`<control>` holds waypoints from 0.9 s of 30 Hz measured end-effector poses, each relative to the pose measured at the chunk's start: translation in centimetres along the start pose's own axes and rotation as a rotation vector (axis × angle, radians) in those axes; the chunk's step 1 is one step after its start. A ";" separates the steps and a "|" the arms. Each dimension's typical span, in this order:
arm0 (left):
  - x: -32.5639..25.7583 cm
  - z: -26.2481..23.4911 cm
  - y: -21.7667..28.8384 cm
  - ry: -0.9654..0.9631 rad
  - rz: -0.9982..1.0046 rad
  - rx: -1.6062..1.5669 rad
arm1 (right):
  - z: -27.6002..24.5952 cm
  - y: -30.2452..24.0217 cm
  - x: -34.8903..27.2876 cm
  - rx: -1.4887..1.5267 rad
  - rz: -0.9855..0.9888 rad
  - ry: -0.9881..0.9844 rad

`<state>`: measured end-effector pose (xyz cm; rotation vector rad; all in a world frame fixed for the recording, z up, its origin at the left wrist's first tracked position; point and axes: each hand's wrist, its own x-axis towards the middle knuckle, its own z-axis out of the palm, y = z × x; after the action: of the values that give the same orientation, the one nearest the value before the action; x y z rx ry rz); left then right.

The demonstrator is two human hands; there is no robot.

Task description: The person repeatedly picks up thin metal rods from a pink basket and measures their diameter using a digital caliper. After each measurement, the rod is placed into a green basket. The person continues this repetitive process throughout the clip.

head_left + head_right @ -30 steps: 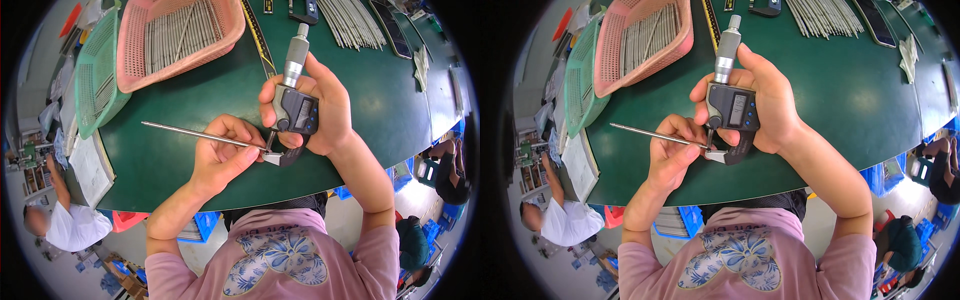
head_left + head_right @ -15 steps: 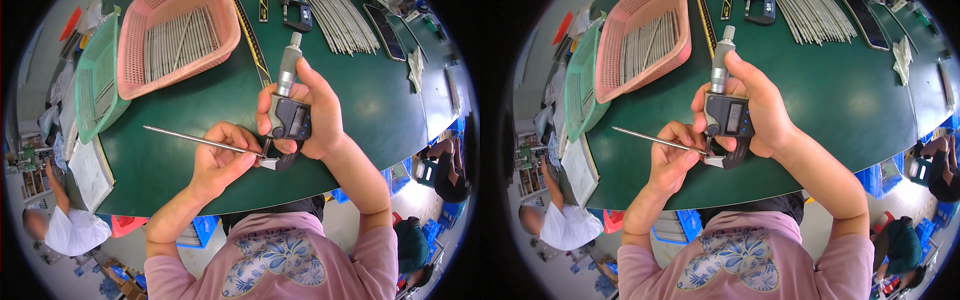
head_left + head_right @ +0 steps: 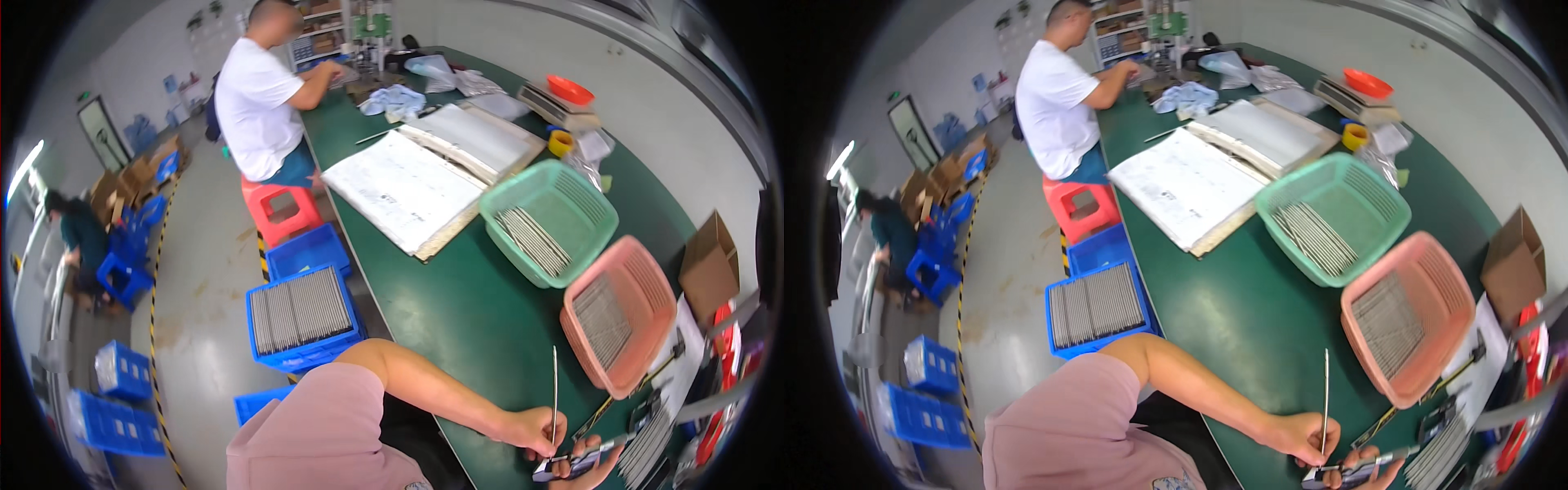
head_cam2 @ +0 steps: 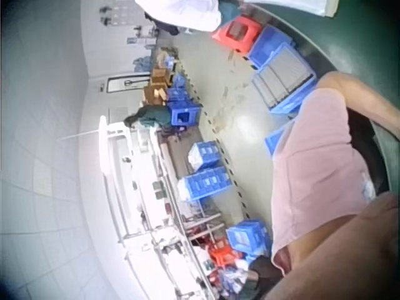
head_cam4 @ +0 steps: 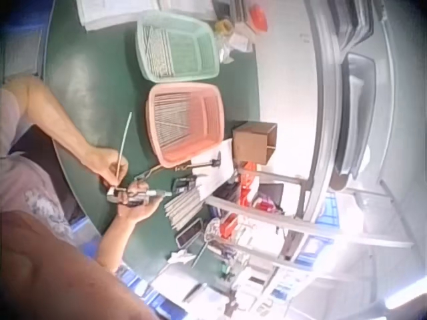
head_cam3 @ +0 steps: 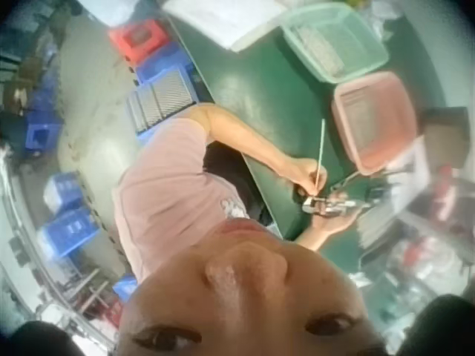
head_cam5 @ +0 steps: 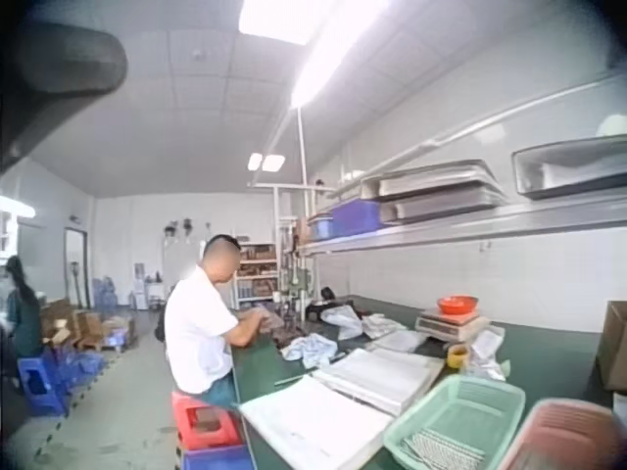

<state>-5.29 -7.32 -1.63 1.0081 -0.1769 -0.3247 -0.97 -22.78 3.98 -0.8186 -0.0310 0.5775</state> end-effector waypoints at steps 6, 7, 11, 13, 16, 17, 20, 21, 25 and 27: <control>0.6 0.2 -0.5 0.039 0.021 -0.007 | -0.2 0.2 0.5 -0.114 0.016 0.171; 0.5 0.2 -0.6 0.055 0.031 -0.017 | -0.5 0.2 0.7 -0.137 0.019 0.172; 1.0 0.1 -0.2 0.084 0.043 0.024 | -2.6 0.3 1.5 -0.159 0.001 0.209; 0.5 -0.2 1.2 0.098 0.022 0.039 | -2.1 0.4 1.7 -0.165 -0.071 0.282; -0.1 -0.9 2.6 0.116 0.099 0.247 | -0.3 -0.1 0.5 -0.194 -0.037 0.112; 0.1 -1.1 2.5 0.127 0.224 0.427 | -1.2 -0.6 0.5 -0.149 0.008 0.029; -0.4 -0.7 3.4 0.088 0.255 0.641 | -2.5 -2.1 0.2 -0.222 -0.053 0.011; -0.3 -0.7 3.1 0.070 0.232 0.666 | -2.8 -2.6 0.1 -0.247 -0.073 0.007; -0.2 -0.7 2.5 0.039 0.232 0.752 | -1.6 -3.6 -0.4 -0.341 -0.149 0.088; 0.0 -1.2 2.6 0.062 0.281 0.734 | -1.6 -3.4 0.0 -0.395 -0.149 0.050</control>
<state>-4.50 -5.10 -0.02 1.6927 -0.3937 0.0445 1.02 -25.70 5.28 -1.2034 -0.1633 0.4142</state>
